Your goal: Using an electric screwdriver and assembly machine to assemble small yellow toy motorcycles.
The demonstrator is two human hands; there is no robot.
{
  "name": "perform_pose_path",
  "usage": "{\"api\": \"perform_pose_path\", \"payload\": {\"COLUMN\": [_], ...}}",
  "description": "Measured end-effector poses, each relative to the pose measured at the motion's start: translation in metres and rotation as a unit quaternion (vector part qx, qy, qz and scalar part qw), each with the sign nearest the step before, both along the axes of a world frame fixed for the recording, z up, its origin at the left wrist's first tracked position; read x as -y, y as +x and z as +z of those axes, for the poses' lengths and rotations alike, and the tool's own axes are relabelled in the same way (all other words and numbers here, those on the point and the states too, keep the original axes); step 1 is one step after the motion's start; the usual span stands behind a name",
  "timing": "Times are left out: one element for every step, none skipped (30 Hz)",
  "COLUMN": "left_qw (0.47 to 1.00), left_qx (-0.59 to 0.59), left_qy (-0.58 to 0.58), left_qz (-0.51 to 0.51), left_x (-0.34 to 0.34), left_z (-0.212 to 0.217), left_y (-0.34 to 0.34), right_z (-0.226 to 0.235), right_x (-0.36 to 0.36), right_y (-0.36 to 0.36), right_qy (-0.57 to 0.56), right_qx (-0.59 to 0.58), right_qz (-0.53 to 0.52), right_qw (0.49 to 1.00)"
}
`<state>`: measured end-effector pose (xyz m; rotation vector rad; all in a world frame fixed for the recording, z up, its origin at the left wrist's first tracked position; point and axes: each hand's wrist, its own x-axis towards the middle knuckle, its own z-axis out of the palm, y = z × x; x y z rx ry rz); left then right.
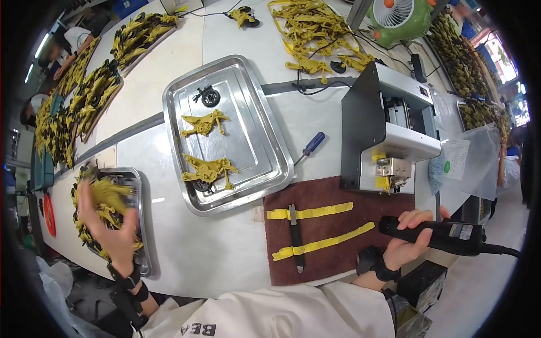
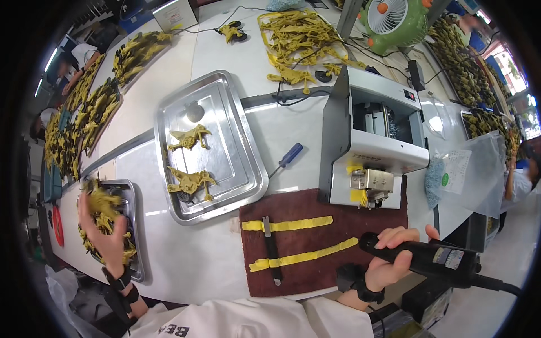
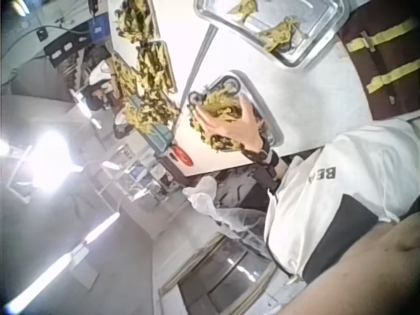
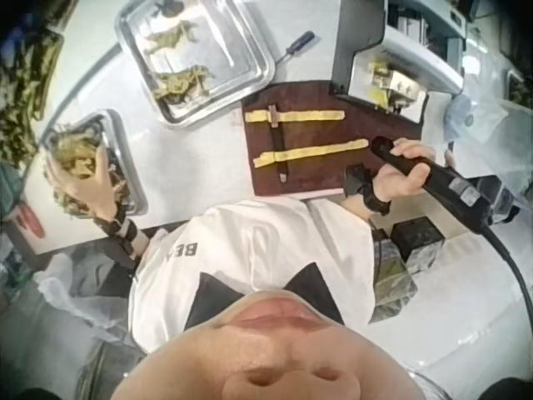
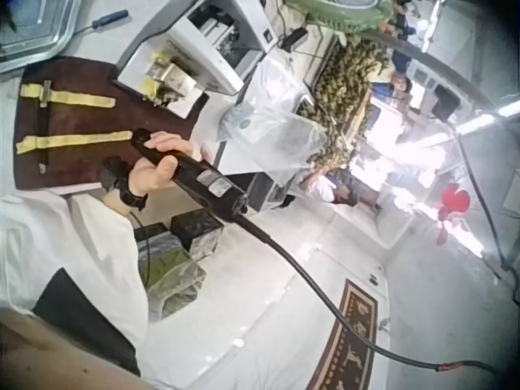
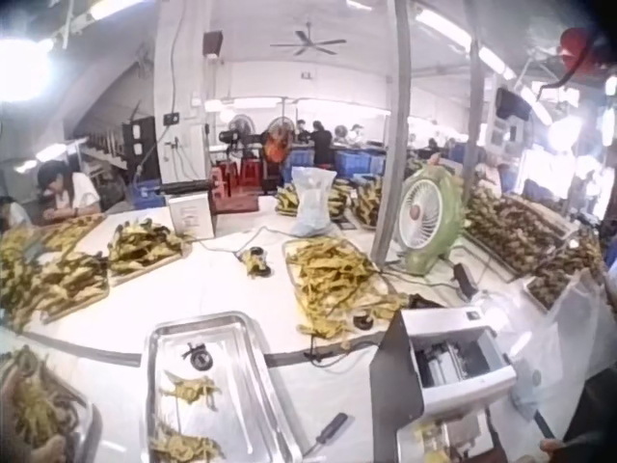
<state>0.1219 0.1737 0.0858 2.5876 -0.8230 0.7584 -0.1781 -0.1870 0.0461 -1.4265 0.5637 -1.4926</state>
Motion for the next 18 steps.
{"api": "perform_pose_path", "payload": {"left_qw": [0.994, 0.976, 0.975, 0.947, 0.908, 0.908, 0.961, 0.991, 0.999, 0.996, 0.985, 0.968, 0.942, 0.911, 0.898, 0.881, 0.878, 0.877], "left_qx": [0.025, 0.050, 0.054, 0.057, 0.061, 0.060, 0.071, 0.078, 0.038, -0.002, -0.015, -0.042, -0.077, -0.104, -0.088, -0.075, -0.074, -0.069], "left_qy": [0.032, 0.062, 0.066, 0.112, 0.156, 0.155, 0.099, 0.038, 0.015, -0.008, -0.010, -0.009, -0.001, 0.009, 0.016, 0.019, 0.041, 0.065], "left_qz": [0.101, 0.204, 0.204, 0.296, 0.384, 0.384, 0.247, 0.103, 0.005, -0.092, -0.173, -0.249, -0.327, -0.398, -0.431, -0.467, -0.472, -0.471], "left_x": [-0.036, -0.063, -0.065, -0.066, -0.066, -0.055, -0.029, 0.002, 0.040, 0.079, 0.112, 0.143, 0.174, 0.201, 0.232, 0.267, 0.300, 0.327], "left_z": [-0.005, -0.014, -0.020, -0.024, -0.024, -0.021, -0.011, -0.005, -0.005, -0.007, 0.006, 0.006, -0.001, -0.006, -0.016, -0.033, -0.043, -0.053], "left_y": [0.013, 0.020, 0.020, 0.021, 0.022, 0.023, 0.021, 0.020, 0.023, 0.029, 0.021, 0.025, 0.034, 0.044, 0.053, 0.060, 0.064, 0.068], "right_z": [0.003, 0.005, 0.005, 0.005, 0.005, 0.005, 0.004, 0.001, -0.002, -0.005, 0.002, 0.005, 0.006, 0.007, 0.006, 0.003, 0.003, 0.003], "right_x": [0.001, 0.001, 0.001, 0.002, 0.002, 0.001, 0.002, 0.004, 0.006, 0.009, 0.006, 0.007, 0.007, 0.007, 0.008, 0.010, 0.010, 0.011], "right_y": [-0.001, 0.000, 0.000, 0.001, 0.001, 0.002, 0.004, 0.004, 0.000, 0.000, -0.007, -0.003, 0.000, 0.005, 0.007, 0.006, 0.005, 0.006], "right_qy": [0.015, 0.030, 0.040, 0.044, 0.047, 0.047, 0.054, 0.053, 0.049, 0.047, 0.052, 0.048, 0.049, 0.051, 0.058, 0.050, 0.057, 0.066], "right_qx": [0.007, 0.014, 0.006, 0.009, 0.012, 0.013, 0.014, 0.012, 0.008, 0.005, 0.023, 0.026, 0.018, 0.017, 0.031, 0.028, 0.025, 0.026], "right_qz": [-0.017, -0.031, -0.049, -0.050, -0.048, -0.045, -0.068, -0.067, -0.071, -0.075, -0.083, -0.084, -0.080, -0.069, -0.059, -0.064, -0.069, -0.069], "right_qw": [1.000, 0.999, 0.998, 0.998, 0.998, 0.998, 0.996, 0.996, 0.996, 0.996, 0.995, 0.995, 0.995, 0.996, 0.996, 0.996, 0.996, 0.995]}}
